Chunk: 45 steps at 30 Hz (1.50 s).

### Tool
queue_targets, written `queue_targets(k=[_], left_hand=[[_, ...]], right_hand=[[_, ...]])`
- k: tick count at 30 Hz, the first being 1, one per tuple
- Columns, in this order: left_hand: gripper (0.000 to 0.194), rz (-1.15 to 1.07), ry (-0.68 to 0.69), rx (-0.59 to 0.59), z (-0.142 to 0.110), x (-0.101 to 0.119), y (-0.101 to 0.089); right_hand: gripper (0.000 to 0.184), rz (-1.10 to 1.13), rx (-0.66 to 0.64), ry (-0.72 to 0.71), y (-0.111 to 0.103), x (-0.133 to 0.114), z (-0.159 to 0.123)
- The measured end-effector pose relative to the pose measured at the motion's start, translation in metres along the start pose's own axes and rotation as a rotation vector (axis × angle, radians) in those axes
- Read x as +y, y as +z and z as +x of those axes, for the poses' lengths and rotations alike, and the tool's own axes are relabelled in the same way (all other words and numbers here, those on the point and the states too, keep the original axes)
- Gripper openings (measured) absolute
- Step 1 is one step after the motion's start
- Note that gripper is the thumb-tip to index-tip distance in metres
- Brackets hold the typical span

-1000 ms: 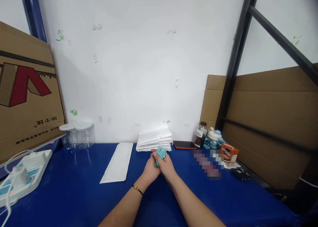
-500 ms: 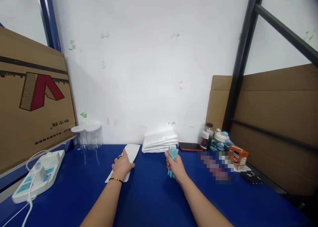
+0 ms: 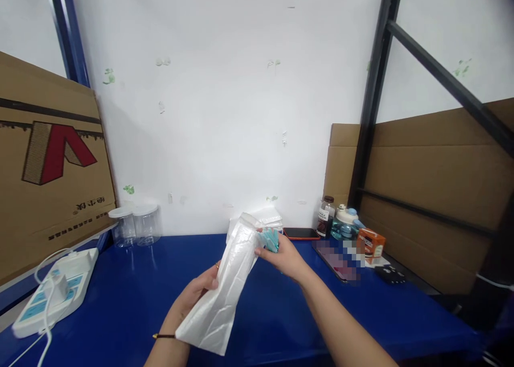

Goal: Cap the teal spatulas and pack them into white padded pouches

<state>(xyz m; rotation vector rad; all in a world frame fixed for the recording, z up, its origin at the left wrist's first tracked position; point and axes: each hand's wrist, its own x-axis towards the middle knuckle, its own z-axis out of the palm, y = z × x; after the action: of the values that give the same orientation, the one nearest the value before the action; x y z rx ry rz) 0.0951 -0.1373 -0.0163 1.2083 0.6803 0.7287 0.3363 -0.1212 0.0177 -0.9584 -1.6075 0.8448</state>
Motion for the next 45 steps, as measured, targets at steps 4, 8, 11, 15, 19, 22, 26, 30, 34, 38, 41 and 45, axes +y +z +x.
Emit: queue_targets(k=[4, 8, 11, 15, 19, 22, 26, 30, 34, 38, 41, 45], left_hand=[[0.078, -0.187, -0.021, -0.252, 0.002, -0.013, 0.019], [0.077, -0.237, -0.047, -0.443, 0.008, -0.013, 0.043], [0.053, -0.236, -0.015, -0.394, 0.016, -0.011, 0.05], [0.069, -0.301, 0.043, -0.386, 0.026, -0.008, 0.048], [0.08, -0.332, 0.054, -0.572, 0.038, -0.006, 0.051], [0.082, -0.319, 0.073, -0.681, 0.045, -0.003, 0.057], [0.081, -0.335, 0.127, -0.714, 0.05, -0.001, 0.062], [0.079, -0.396, 0.153, -0.718, 0.052, -0.002, 0.065], [0.077, -0.479, 0.156, -0.726, 0.056, -0.002, 0.069], [0.077, -0.557, 0.151, -0.726, 0.06, -0.004, 0.072], [0.078, -0.609, 0.149, -0.737, 0.061, -0.005, 0.072], [0.079, -0.58, 0.07, -0.68, 0.055, -0.003, 0.067]], right_hand=[[0.015, -0.144, -0.265, -0.066, -0.015, -0.025, -0.003], [0.017, -0.249, -0.345, -0.096, -0.025, -0.047, -0.008], [0.024, -0.145, -0.456, 0.046, -0.035, -0.058, -0.01], [0.027, 0.287, -0.197, 0.042, -0.042, -0.077, 0.0], [0.03, 0.556, -0.031, -0.12, -0.029, -0.1, 0.016], [0.03, 0.546, -0.064, -0.118, -0.015, -0.11, 0.019], [0.032, 0.423, -0.144, -0.066, -0.01, -0.108, 0.012], [0.034, 0.232, -0.278, 0.031, -0.015, -0.097, 0.01], [0.04, 0.197, -0.433, 0.129, -0.02, -0.09, 0.013], [0.043, 0.225, -0.383, 0.093, -0.029, -0.089, 0.014], [0.034, 0.195, -0.313, 0.091, -0.033, -0.085, 0.014], [0.03, 0.005, -0.092, 0.04, -0.035, -0.071, 0.016]])
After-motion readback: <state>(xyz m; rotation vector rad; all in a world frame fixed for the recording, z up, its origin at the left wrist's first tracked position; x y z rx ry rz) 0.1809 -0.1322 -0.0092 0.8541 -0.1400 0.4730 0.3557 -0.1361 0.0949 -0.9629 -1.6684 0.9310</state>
